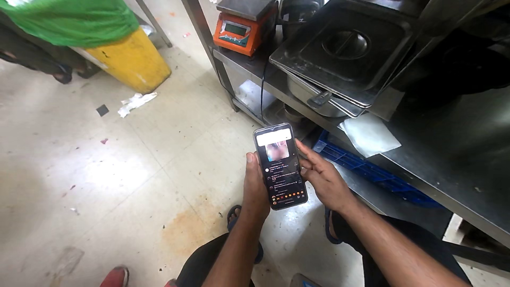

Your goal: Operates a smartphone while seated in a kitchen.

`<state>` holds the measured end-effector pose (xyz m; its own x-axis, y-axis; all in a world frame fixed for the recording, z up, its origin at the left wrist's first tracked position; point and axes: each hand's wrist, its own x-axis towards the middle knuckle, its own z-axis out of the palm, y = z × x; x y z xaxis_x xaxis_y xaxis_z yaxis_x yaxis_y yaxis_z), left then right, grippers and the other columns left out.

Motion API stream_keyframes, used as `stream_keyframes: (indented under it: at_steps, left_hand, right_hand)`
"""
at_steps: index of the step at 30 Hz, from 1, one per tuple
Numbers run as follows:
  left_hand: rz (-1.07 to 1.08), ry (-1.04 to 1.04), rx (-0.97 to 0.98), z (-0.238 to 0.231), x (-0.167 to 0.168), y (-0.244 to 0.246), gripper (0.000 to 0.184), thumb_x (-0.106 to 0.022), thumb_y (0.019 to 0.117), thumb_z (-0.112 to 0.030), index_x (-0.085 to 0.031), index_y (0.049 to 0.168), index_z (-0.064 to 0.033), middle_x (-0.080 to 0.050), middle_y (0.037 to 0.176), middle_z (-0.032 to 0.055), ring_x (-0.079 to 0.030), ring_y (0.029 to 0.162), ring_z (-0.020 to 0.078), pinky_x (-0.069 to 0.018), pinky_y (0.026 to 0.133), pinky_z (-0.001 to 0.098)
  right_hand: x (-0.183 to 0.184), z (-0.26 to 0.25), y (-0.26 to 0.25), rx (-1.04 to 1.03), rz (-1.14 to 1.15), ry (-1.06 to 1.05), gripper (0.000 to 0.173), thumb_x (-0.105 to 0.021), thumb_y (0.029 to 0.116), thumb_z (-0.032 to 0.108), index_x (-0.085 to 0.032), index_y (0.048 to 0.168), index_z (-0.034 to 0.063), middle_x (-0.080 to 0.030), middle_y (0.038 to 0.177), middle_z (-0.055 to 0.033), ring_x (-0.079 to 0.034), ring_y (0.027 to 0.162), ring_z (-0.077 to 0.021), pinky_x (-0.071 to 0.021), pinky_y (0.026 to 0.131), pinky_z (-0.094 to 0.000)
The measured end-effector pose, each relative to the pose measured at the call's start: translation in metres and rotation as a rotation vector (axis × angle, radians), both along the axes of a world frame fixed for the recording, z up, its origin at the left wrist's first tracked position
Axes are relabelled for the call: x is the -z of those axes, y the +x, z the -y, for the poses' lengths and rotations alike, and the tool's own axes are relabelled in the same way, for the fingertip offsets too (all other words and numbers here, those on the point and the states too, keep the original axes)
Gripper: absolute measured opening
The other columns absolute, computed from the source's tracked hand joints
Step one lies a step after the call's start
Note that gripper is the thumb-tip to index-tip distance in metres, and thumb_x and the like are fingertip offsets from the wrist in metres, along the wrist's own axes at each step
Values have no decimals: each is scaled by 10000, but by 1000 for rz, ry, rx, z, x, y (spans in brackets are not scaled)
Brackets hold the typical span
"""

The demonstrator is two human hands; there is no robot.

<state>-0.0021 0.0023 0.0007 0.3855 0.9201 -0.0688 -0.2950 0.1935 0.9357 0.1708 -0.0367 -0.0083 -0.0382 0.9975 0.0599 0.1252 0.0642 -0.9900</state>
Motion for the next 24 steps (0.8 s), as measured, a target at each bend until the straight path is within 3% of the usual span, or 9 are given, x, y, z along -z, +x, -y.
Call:
stream_keyframes:
  at_steps: [24]
  left_hand:
    - [6,13,-3,-1,1,0,856,-184,917,-839,-482,1424,-218,-682,1226,37,-699,1036,169,-609,810,386]
  right_hand:
    - [2,-1,0,-1,-15,9,664,-364,948,12,-330,1602,123,-709,1259,-34,-711,1043,-127,-604,874,-352]
